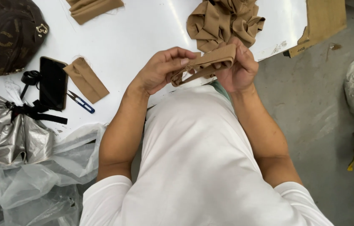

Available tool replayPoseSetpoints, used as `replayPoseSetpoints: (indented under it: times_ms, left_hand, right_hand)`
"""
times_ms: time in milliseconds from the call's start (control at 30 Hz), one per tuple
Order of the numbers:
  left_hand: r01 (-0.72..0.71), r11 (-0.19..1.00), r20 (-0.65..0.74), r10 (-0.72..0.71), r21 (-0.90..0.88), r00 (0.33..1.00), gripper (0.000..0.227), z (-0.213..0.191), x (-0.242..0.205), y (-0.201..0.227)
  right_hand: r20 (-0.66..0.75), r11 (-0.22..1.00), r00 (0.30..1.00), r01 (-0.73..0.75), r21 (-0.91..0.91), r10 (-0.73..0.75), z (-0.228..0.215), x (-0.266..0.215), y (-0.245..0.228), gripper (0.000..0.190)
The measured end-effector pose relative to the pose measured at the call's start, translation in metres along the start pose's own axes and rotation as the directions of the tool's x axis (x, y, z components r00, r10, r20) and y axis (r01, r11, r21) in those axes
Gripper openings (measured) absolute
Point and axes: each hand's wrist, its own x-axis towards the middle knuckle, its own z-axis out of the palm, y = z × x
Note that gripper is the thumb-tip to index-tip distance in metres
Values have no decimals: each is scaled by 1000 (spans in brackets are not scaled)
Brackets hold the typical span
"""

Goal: Folding small strips of brown fabric into loops on a work table in a factory setting.

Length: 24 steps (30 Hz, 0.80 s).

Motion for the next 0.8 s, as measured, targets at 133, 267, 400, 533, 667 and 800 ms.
replayPoseSetpoints:
  times_ms: [133, 267, 400, 533, 667, 800]
  left_hand:
    - [-250, 921, -8, 260, -299, 966, 25, -10, 2, -19]
    - [-430, 748, -320, 300, -506, 899, 16, -17, 6, -9]
    - [-471, 687, -460, 219, -553, 860, 19, -34, 14, -26]
    - [-447, 684, -463, 178, -576, 868, 20, -34, 12, -43]
    - [-419, 662, -502, 74, -622, 862, 22, -36, 6, -50]
    - [-400, 700, -463, 111, -592, 880, 28, -40, 10, -65]
  right_hand:
    - [-24, 962, 964, -267, -48, 266, 12, 2, -3, 21]
    - [30, 844, 844, -535, -39, 536, -21, -9, 20, 19]
    - [81, 927, 938, -345, 144, 337, -14, 1, 17, 19]
    - [-38, 919, 978, -180, 351, 206, -45, 5, 20, 51]
    - [-166, 881, 947, -179, 438, 275, -49, 6, 29, 66]
    - [-174, 903, 963, -119, 413, 206, -51, 9, 32, 64]
